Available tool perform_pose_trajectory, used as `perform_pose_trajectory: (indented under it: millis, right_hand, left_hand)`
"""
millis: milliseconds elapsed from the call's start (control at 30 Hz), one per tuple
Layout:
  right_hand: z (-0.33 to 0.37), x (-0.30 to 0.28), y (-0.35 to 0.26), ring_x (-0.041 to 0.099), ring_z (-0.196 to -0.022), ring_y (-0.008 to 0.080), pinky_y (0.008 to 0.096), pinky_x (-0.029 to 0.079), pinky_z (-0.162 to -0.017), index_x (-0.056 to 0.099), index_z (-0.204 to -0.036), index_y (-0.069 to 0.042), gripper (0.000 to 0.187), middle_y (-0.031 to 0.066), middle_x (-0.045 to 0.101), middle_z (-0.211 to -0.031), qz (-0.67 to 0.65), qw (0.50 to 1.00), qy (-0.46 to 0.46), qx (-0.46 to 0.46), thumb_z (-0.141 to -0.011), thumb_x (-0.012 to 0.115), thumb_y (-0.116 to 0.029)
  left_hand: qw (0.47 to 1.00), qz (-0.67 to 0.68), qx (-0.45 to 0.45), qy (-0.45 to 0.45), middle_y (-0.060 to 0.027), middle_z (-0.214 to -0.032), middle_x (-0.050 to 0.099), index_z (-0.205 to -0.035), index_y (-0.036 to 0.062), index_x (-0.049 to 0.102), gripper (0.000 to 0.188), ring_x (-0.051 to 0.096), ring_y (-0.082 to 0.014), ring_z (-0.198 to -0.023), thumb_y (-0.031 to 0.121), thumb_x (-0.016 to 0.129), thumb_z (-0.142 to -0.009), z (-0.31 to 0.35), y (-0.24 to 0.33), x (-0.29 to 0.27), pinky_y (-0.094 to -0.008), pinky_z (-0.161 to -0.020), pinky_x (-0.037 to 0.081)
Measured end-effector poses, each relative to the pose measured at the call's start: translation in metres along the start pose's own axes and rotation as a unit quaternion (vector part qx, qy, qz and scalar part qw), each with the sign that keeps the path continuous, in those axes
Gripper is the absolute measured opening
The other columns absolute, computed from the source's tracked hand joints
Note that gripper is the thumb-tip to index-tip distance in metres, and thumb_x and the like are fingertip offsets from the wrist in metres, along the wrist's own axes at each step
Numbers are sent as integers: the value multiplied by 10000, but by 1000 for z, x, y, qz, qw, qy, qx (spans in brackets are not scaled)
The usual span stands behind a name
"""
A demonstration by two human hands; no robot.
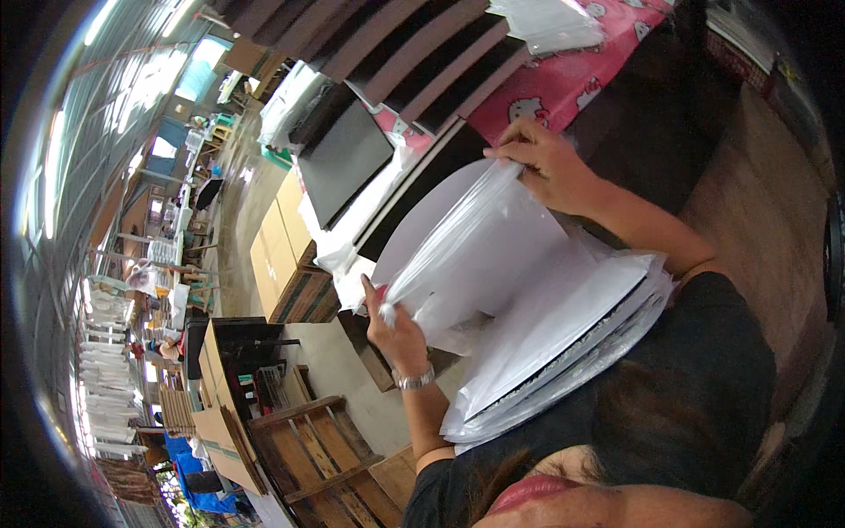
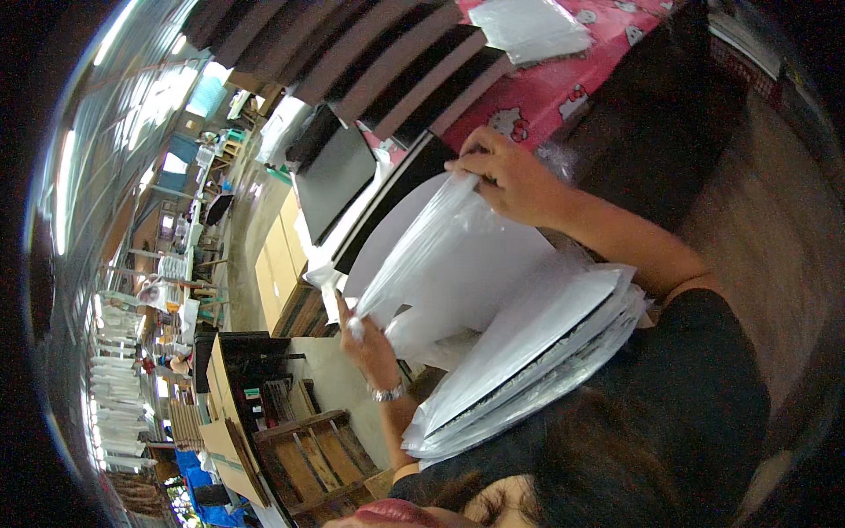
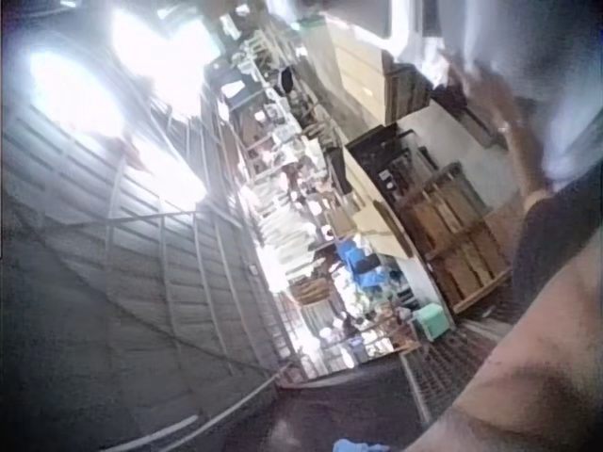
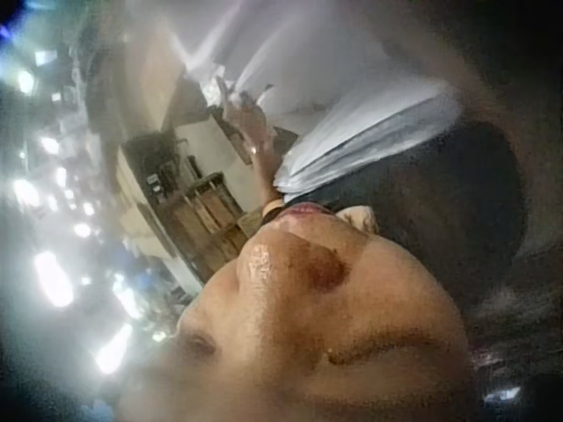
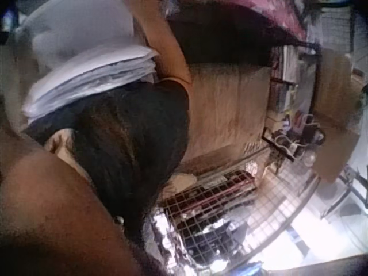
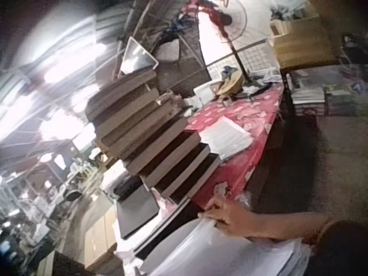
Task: The person places paper bags into clear plastic sleeves by hand, sliding them into a stack.
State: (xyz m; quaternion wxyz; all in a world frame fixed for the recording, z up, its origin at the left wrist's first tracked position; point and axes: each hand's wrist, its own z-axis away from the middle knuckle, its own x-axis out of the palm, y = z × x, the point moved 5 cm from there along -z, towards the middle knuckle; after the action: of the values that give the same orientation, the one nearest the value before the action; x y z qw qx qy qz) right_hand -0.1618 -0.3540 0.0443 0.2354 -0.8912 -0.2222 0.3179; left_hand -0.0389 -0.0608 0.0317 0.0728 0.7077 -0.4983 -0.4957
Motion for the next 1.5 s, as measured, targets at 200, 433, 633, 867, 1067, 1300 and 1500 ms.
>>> perform_pose_trajectory:
  millis: [200,433,633,867,1067,1300,1500]
  right_hand:
    - [32,-9,26,591,-629,129,270,502,-595,645,-864,-47,91,48,632,-812,-427,824,-246,280,-781,616,-72]
    - [182,98,190,624,-835,208,346,507,-760,643,-974,-15,258,104,651,-958,-533,622,-270,506,-717,646,-33]
    - [253,109,242,608,-801,233,386,500,-711,652,-1014,-60,287,104,657,-939,-81,860,-449,227,-730,612,-61]
    - [34,52,80,600,-791,191,321,479,-699,571,-1067,11,391,111,634,-890,-261,790,-476,286,-791,683,-242]
    - [-14,90,-82,587,-1010,281,364,463,-877,289,-1390,-57,953,187,600,-1121,-342,862,-371,-59,-656,796,-391]
    - [-33,66,-77,656,-737,205,323,513,-678,476,-1232,-43,517,130,669,-814,-426,886,-173,56,-770,687,-145]
    - [-26,84,-66,578,-743,113,260,471,-666,598,-919,-21,178,70,630,-811,-337,908,-233,91,-782,688,-89]
  left_hand:
    - [863,288,-370,-190,-38,-677,574,-795,-3,583,104,533,-109,-546,83,640,-778,21,-29,-26,-236,-478,418]
    - [637,478,-538,-274,1,-674,566,-872,76,593,155,450,-89,-501,175,656,-771,86,-111,85,-233,-427,328]
    - [663,354,-595,-287,26,-677,542,-949,89,598,217,420,-79,-511,167,678,-762,162,-204,158,-228,-444,308]
    - [811,281,-384,-341,55,-675,505,-1053,55,599,330,404,-48,-529,111,701,-744,73,-145,64,-217,-455,282]
    - [828,523,-64,-191,-133,-1179,488,-1151,-6,521,476,495,-221,-1049,24,660,-697,4,31,14,-322,-865,406]
    - [828,542,-112,-90,-187,-1211,536,-1232,-62,469,453,493,-294,-1150,141,577,-842,-10,35,13,-403,-988,379]
    - [859,498,-99,-70,-201,-1106,590,-1131,-103,527,499,576,-281,-1020,252,665,-808,-11,35,29,-397,-906,455]
